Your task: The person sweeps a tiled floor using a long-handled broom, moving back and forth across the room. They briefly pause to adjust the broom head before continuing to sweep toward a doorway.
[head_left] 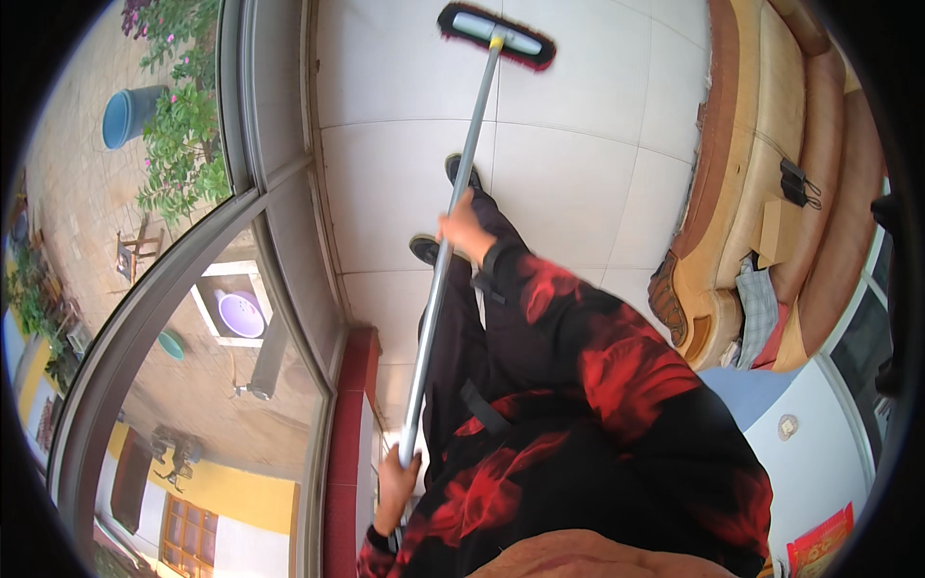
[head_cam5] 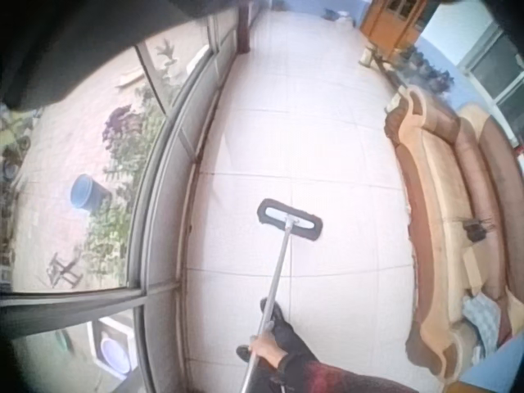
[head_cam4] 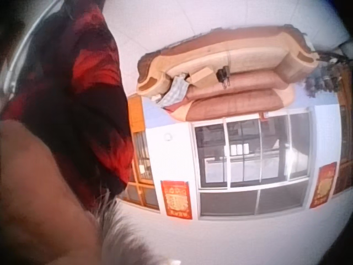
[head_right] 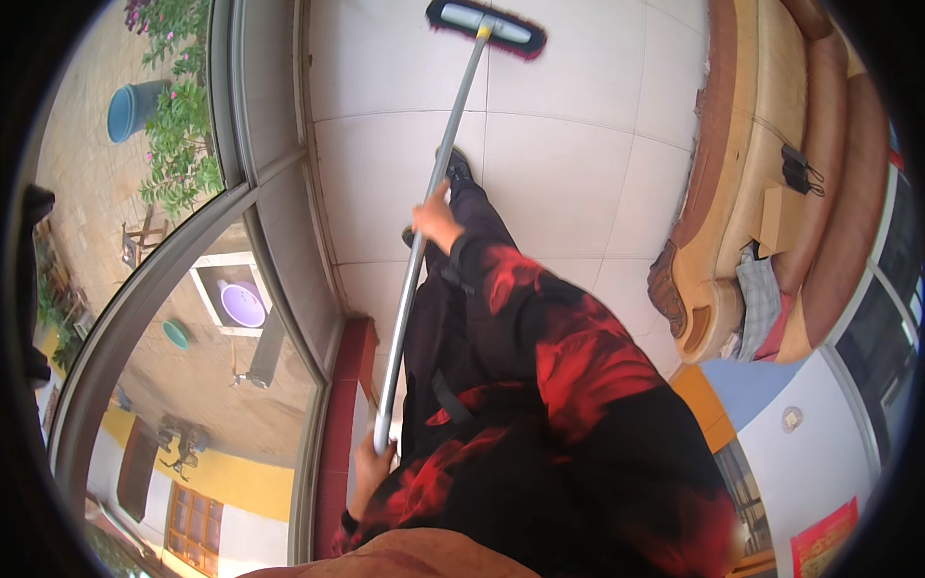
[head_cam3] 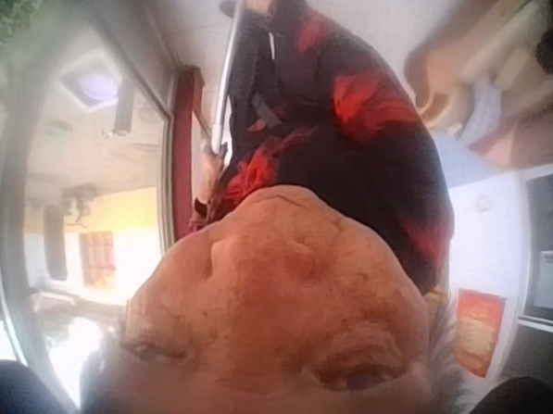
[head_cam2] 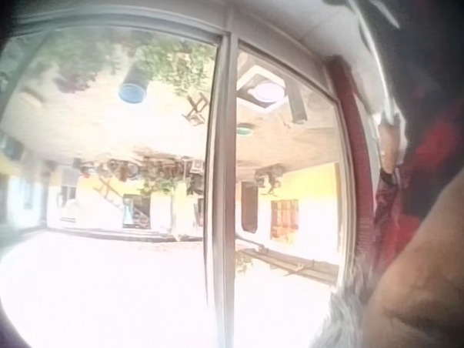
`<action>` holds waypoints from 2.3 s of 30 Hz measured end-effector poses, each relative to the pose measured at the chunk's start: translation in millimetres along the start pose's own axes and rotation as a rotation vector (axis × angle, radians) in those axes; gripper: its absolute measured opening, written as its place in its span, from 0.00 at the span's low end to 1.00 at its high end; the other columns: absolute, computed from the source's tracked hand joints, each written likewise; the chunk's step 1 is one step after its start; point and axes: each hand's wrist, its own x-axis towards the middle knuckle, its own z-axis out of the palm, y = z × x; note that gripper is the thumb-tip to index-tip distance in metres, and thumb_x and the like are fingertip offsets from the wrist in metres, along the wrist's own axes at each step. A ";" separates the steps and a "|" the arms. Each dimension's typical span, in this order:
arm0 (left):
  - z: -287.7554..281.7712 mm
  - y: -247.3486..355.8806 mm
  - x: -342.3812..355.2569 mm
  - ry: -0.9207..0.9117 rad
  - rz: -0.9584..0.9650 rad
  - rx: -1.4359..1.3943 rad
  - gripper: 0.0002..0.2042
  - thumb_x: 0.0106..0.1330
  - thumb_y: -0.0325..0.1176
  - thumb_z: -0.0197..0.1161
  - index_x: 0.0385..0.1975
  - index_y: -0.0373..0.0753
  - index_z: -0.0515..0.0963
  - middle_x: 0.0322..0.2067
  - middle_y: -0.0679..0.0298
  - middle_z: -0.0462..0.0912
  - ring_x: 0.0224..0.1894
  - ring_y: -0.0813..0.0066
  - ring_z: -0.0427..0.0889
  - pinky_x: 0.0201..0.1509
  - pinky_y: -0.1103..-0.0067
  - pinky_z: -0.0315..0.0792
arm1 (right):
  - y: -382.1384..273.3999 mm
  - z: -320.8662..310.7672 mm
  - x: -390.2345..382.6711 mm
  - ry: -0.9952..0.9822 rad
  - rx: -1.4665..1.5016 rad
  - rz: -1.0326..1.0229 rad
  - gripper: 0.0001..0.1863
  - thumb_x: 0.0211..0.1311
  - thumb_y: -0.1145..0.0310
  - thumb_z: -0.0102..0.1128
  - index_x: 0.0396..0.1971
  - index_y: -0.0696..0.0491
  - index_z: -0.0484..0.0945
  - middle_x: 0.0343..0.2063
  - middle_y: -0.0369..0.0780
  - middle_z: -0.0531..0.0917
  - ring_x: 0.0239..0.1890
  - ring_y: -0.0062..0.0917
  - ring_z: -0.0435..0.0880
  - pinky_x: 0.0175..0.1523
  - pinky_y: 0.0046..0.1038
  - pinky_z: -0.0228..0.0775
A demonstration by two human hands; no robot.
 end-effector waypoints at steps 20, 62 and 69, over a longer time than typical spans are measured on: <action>-20.2 48.9 161.9 0.088 0.233 -0.259 0.13 0.50 0.34 0.65 0.30 0.32 0.72 0.20 0.58 0.76 0.23 0.73 0.73 0.30 0.75 0.70 | -101.3 34.1 49.2 0.139 -0.584 -0.134 0.48 0.56 0.64 0.48 0.58 0.67 0.20 0.36 0.57 0.77 0.37 0.43 0.79 0.46 0.37 0.70; -15.4 -60.1 113.4 -0.005 -0.084 -0.543 0.13 0.52 0.35 0.62 0.30 0.32 0.73 0.18 0.63 0.74 0.23 0.77 0.72 0.28 0.77 0.68 | -94.7 162.3 20.1 -0.237 -1.067 -0.371 0.25 0.58 0.72 0.41 0.55 0.65 0.56 0.30 0.57 0.78 0.33 0.48 0.79 0.62 0.47 0.45; 60.3 -245.1 -50.5 -0.040 -0.228 -0.510 0.12 0.49 0.33 0.65 0.29 0.33 0.74 0.19 0.61 0.75 0.23 0.75 0.72 0.29 0.77 0.69 | 89.9 240.6 -122.9 -0.172 -0.654 -0.272 0.49 0.57 0.64 0.48 0.57 0.66 0.17 0.27 0.53 0.76 0.26 0.40 0.78 0.36 0.35 0.71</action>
